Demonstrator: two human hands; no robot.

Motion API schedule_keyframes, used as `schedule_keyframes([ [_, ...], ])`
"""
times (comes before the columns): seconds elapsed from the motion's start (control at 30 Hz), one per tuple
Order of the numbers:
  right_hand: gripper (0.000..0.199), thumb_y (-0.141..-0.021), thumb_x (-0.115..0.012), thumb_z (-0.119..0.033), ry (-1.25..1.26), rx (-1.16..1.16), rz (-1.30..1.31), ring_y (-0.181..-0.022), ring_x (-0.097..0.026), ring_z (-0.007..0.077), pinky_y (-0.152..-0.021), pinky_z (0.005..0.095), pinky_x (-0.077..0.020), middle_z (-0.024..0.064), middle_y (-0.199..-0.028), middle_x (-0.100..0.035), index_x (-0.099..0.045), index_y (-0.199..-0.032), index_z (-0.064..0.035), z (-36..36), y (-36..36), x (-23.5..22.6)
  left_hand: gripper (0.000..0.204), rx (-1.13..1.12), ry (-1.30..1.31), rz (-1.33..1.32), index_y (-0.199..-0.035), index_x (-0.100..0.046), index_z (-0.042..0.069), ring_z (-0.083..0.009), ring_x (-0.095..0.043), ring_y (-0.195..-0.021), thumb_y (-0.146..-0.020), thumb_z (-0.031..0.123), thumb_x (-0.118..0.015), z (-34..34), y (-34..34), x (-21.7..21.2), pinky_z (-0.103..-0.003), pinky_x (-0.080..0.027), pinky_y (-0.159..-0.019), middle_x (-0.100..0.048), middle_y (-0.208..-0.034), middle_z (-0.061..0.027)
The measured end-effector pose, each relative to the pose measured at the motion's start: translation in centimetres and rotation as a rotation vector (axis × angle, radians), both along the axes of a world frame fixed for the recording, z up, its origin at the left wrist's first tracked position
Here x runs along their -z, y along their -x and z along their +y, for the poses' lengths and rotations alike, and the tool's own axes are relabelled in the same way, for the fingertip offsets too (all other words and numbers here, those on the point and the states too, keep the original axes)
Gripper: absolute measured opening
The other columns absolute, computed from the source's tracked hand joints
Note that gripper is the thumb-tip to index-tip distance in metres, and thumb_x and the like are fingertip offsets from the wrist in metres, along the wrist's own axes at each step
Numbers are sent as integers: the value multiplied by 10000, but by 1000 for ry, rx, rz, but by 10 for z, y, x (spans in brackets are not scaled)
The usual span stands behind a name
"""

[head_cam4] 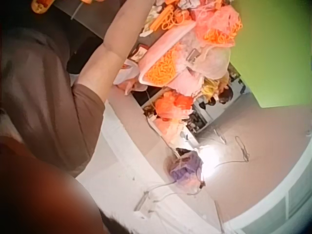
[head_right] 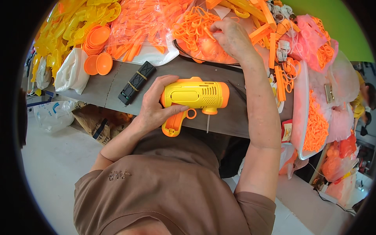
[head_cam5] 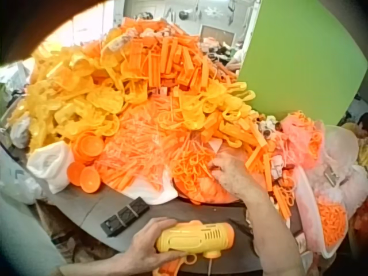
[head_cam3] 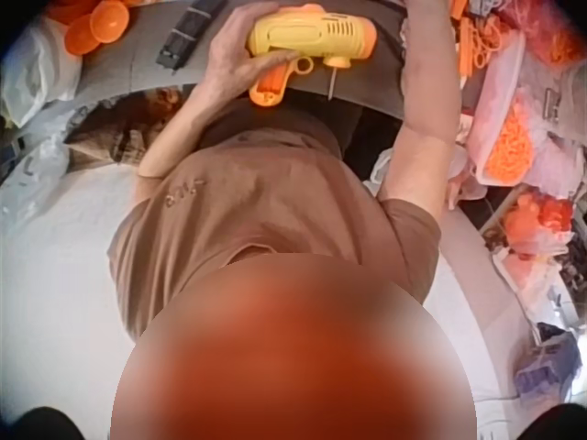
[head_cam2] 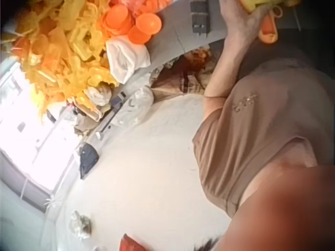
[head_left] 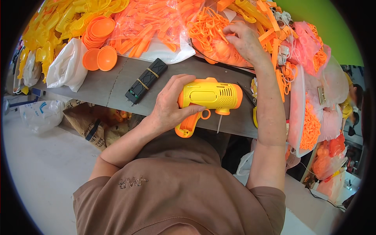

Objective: Assembling a yellow plastic toy bubble gun at a factory workbench, including attaching components and applying stickers.

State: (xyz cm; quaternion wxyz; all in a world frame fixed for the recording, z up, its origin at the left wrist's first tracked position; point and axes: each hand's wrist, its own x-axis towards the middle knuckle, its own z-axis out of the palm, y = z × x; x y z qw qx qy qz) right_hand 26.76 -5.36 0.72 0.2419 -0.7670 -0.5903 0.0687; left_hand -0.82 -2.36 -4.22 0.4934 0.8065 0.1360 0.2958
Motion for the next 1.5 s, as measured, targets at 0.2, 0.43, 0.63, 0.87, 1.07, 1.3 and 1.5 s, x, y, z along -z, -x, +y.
schedule_keyframes([
  [0.2,162,-821,-622,-123,-67,-130,-97,-877,-567,170,-796,273,-441,67,-956,-587,-616,-938,-11,-1,-11,6,648,-1,74,15,-1190,-508,10,-314,-578,-1015,-654,169,-835,-1,1,1,-371,-481,-859,-560,-1109,-162],
  [0.43,166,-818,-623,19,-187,-82,144,-827,-570,107,-745,247,-457,32,-878,-605,-579,-978,20,-41,66,-68,620,123,309,67,-1230,-489,1,-249,-570,-1042,-694,87,-788,12,4,-8,-330,-455,-898,-553,-1136,-137],
  [0.63,355,-744,-663,32,-85,-443,-132,-821,-596,282,-708,374,-491,130,-937,-600,-554,-1081,6,-79,126,-46,598,159,354,32,-1220,-499,-7,-202,-550,-1054,-706,83,-792,12,3,-8,-314,-454,-913,-538,-1165,-117],
  [0.87,357,-696,-653,33,-100,-342,-258,-852,-557,299,-729,374,-486,138,-965,-553,-596,-1047,24,-81,139,-27,614,151,318,-12,-1211,-512,-12,-197,-555,-1050,-684,89,-811,11,4,-5,-310,-464,-905,-539,-1170,-114],
  [1.07,386,-652,-606,49,-45,-321,-307,-863,-555,290,-744,380,-490,129,-960,-542,-598,-1037,36,-80,143,-28,622,141,312,-14,-1216,-509,-15,-196,-561,-1041,-682,85,-814,11,5,-3,-310,-473,-897,-543,-1169,-114],
  [1.3,375,-641,-609,32,6,-263,-383,-871,-547,285,-727,371,-482,120,-958,-536,-596,-1016,35,-82,146,-30,579,186,346,-35,-1231,-502,-13,-176,-549,-1050,-740,113,-780,9,1,-6,-299,-461,-901,-536,-1180,-105],
  [1.5,337,-674,-598,-12,-174,-228,-257,-823,-532,277,-724,361,-476,115,-924,-532,-575,-1010,4,-85,149,-13,326,104,459,55,-1232,-501,-19,-125,-510,-1051,-939,123,-520,6,2,-7,-258,-412,-913,-556,-1138,-93],
])
